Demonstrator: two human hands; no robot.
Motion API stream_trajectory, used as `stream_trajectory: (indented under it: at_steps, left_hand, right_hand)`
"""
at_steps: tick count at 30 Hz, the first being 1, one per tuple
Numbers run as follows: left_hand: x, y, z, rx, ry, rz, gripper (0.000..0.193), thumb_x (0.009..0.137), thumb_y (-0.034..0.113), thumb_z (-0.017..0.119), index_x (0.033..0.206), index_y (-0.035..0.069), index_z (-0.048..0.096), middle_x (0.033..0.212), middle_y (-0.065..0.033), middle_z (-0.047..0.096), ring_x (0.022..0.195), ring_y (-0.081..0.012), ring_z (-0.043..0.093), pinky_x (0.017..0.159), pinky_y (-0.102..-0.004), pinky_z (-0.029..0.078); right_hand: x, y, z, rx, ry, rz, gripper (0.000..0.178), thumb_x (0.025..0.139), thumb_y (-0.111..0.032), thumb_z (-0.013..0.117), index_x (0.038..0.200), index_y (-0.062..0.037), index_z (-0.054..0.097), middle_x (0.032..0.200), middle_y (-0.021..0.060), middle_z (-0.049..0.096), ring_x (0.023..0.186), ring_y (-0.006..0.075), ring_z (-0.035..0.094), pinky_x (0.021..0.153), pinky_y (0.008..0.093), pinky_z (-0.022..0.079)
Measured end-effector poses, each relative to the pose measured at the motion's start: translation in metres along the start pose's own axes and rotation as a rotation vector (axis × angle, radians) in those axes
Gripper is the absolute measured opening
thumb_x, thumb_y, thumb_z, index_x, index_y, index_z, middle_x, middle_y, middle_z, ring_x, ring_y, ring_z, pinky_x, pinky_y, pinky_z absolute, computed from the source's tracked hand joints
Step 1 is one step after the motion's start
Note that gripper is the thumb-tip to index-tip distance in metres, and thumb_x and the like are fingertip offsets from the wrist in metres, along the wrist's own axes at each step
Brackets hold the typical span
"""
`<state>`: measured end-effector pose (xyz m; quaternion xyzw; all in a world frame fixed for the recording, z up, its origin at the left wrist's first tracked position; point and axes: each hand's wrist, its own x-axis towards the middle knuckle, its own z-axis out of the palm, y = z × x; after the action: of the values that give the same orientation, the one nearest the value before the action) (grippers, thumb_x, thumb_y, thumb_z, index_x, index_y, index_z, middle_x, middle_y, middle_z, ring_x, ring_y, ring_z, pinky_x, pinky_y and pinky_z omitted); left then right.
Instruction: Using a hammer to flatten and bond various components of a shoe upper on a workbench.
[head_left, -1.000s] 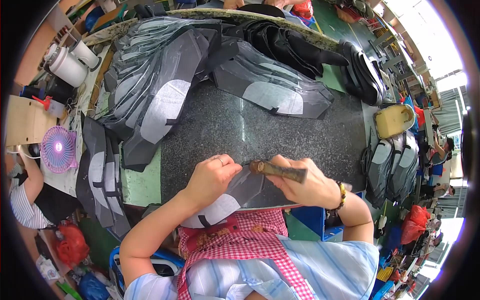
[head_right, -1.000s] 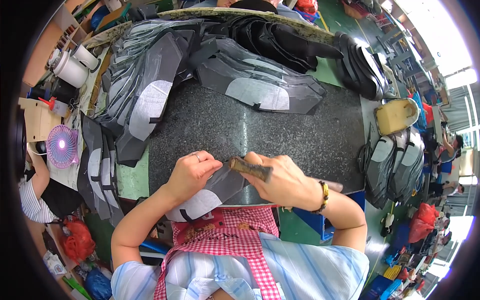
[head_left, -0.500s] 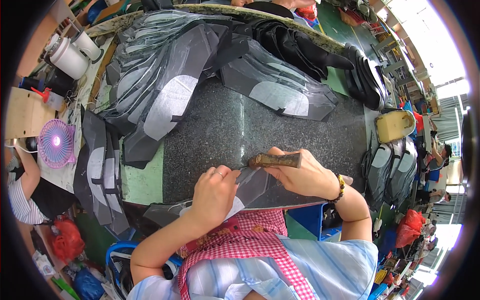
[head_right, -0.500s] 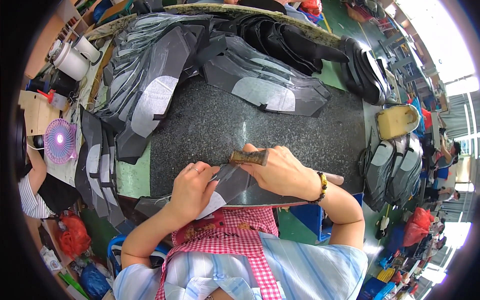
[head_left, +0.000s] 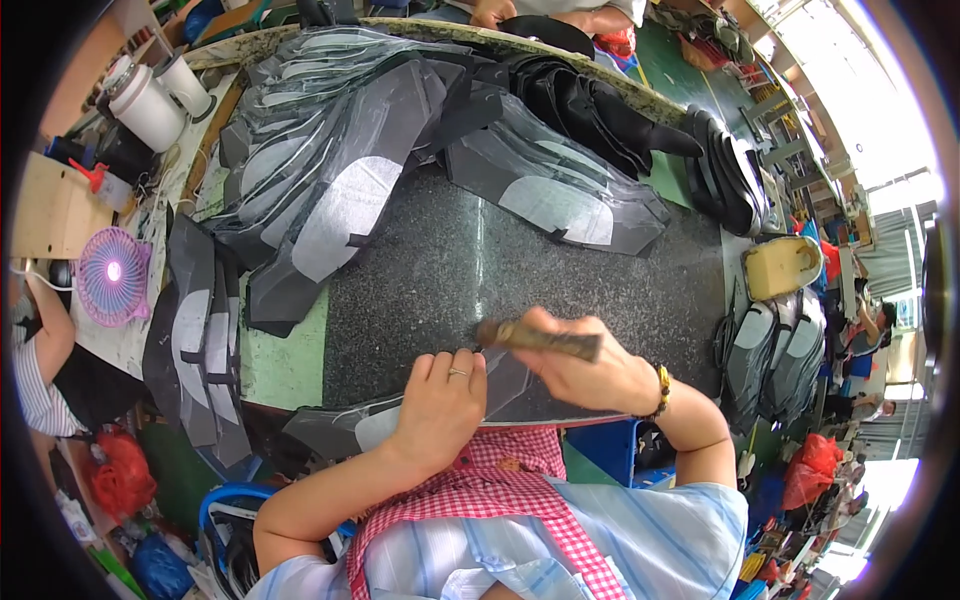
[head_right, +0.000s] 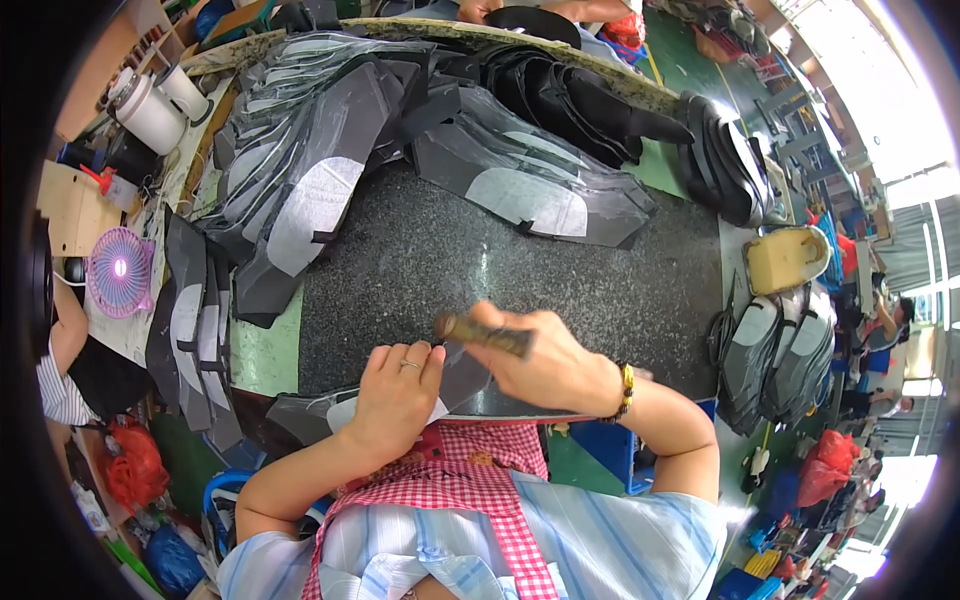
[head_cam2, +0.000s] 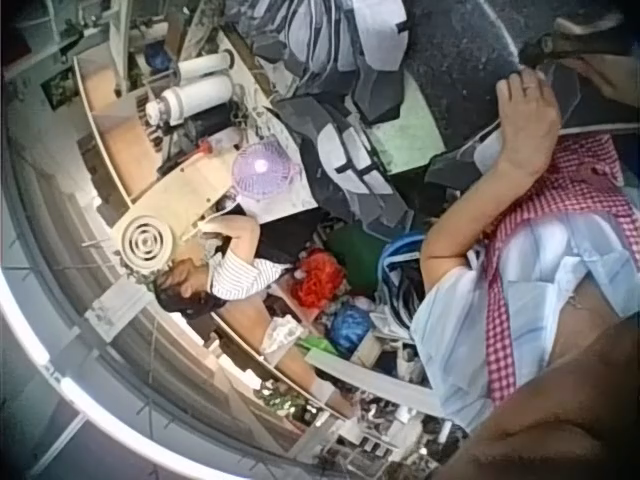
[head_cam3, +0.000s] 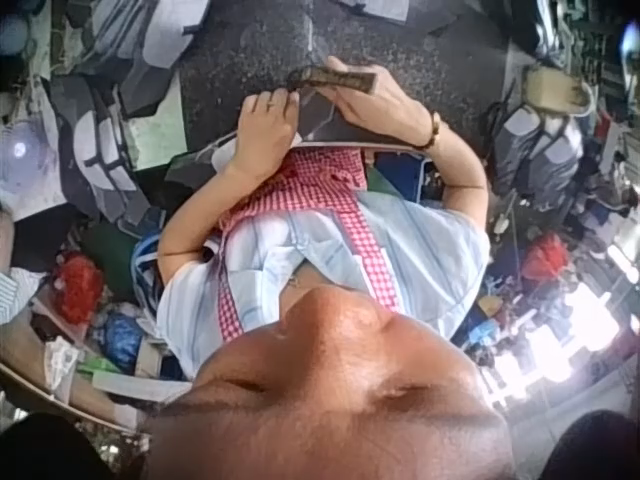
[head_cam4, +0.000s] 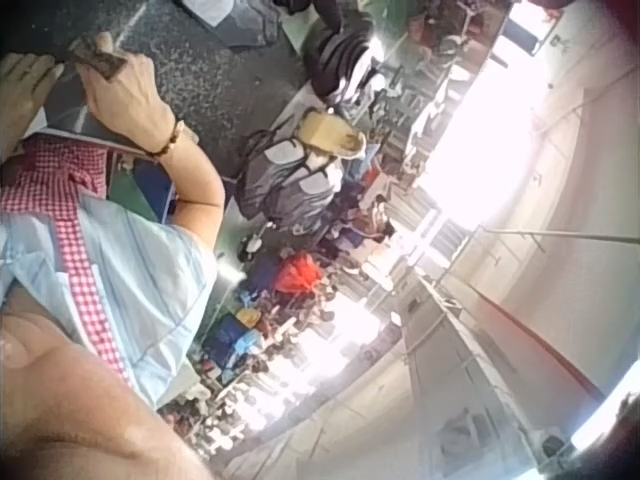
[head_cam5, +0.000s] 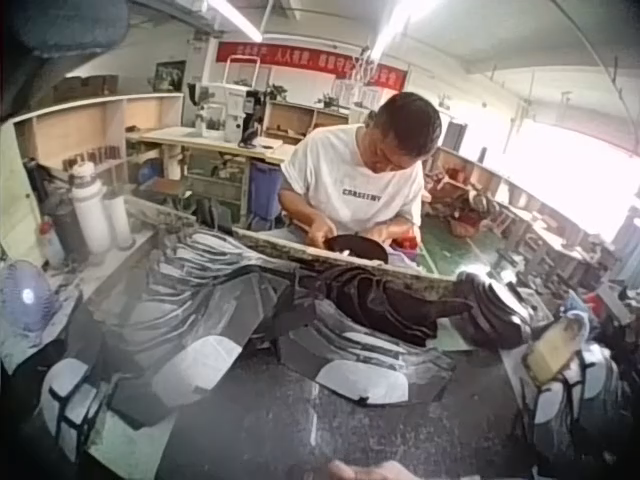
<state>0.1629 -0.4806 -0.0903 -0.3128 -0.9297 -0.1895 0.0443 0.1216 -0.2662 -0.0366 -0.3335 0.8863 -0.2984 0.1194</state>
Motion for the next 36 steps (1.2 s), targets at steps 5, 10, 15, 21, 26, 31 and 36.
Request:
stream_trajectory:
  at_steps: [5, 10, 15, 21, 26, 31, 36]
  left_hand:
    - [-0.010, -0.023, -0.006, -0.283, 0.008, -0.103, 0.020, 0.076, 0.013, 0.071, 0.095, 0.009, 0.067, 0.088, -0.0038, 0.060, 0.080, -0.0229, 0.060, 0.073, -0.0377, 0.043]
    - [-0.014, -0.014, -0.005, -0.182, 0.109, -0.125, 0.014, 0.078, 0.013, 0.071, 0.091, 0.009, 0.069, 0.086, -0.0038, 0.062, 0.077, -0.0233, 0.061, 0.070, -0.0382, 0.044]
    - [-0.027, -0.020, -0.004, -0.241, 0.123, -0.102, 0.007, 0.078, 0.011, 0.072, 0.083, 0.007, 0.069, 0.083, -0.0049, 0.062, 0.075, -0.0243, 0.061, 0.065, -0.0375, 0.046]
    - [-0.011, -0.020, 0.005, -0.324, 0.176, -0.136, 0.007, 0.079, 0.009, 0.070, 0.083, 0.006, 0.065, 0.082, -0.0077, 0.060, 0.077, -0.0278, 0.062, 0.067, -0.0399, 0.049]
    - [0.051, -0.024, 0.019, -0.493, 0.123, -0.187, 0.009, 0.082, 0.012, 0.069, 0.088, 0.004, 0.069, 0.081, -0.0101, 0.066, 0.074, -0.0303, 0.065, 0.067, -0.0386, 0.052]
    - [0.050, -0.069, -0.008, -0.953, -0.490, -0.360, 0.018, 0.084, 0.018, 0.072, 0.094, 0.003, 0.074, 0.077, -0.0101, 0.070, 0.066, -0.0192, 0.066, 0.066, -0.0330, 0.052]
    - [0.016, -0.027, -0.003, -0.077, -0.031, 0.083, 0.033, 0.076, 0.012, 0.068, 0.106, 0.000, 0.069, 0.086, -0.0068, 0.063, 0.076, -0.0248, 0.062, 0.061, -0.0322, 0.053]
  right_hand:
    - [0.003, -0.009, 0.009, -0.164, -0.117, 0.112, 0.032, 0.089, -0.015, 0.062, 0.115, -0.0051, 0.048, 0.079, 0.0171, 0.063, 0.061, 0.0360, 0.064, 0.050, 0.0430, 0.050]
    - [0.000, -0.021, 0.016, -0.093, -0.108, 0.045, 0.024, 0.090, -0.016, 0.060, 0.108, -0.0050, 0.051, 0.078, 0.0152, 0.062, 0.062, 0.0355, 0.063, 0.052, 0.0441, 0.051]
    - [0.008, -0.013, 0.021, -0.107, -0.140, 0.004, 0.025, 0.089, -0.018, 0.059, 0.108, -0.0037, 0.050, 0.077, 0.0164, 0.061, 0.062, 0.0343, 0.064, 0.053, 0.0449, 0.052]
    - [-0.002, -0.007, 0.023, -0.116, 0.063, 0.011, 0.019, 0.088, -0.013, 0.063, 0.104, -0.0068, 0.055, 0.084, 0.0135, 0.060, 0.064, 0.0336, 0.064, 0.053, 0.0439, 0.051]
    - [-0.017, 0.001, -0.023, -0.324, 0.082, 0.078, 0.019, 0.090, -0.013, 0.059, 0.109, -0.0097, 0.060, 0.083, 0.0130, 0.060, 0.065, 0.0341, 0.064, 0.051, 0.0439, 0.049]
    - [-0.035, 0.010, -0.014, -0.223, 0.001, 0.300, 0.017, 0.093, -0.015, 0.056, 0.108, -0.0056, 0.057, 0.075, 0.0152, 0.062, 0.063, 0.0371, 0.063, 0.052, 0.0449, 0.047]
    - [-0.032, 0.011, -0.028, -0.169, -0.003, 0.265, 0.018, 0.094, -0.018, 0.057, 0.104, -0.0038, 0.054, 0.071, 0.0168, 0.061, 0.060, 0.0371, 0.062, 0.052, 0.0455, 0.047]
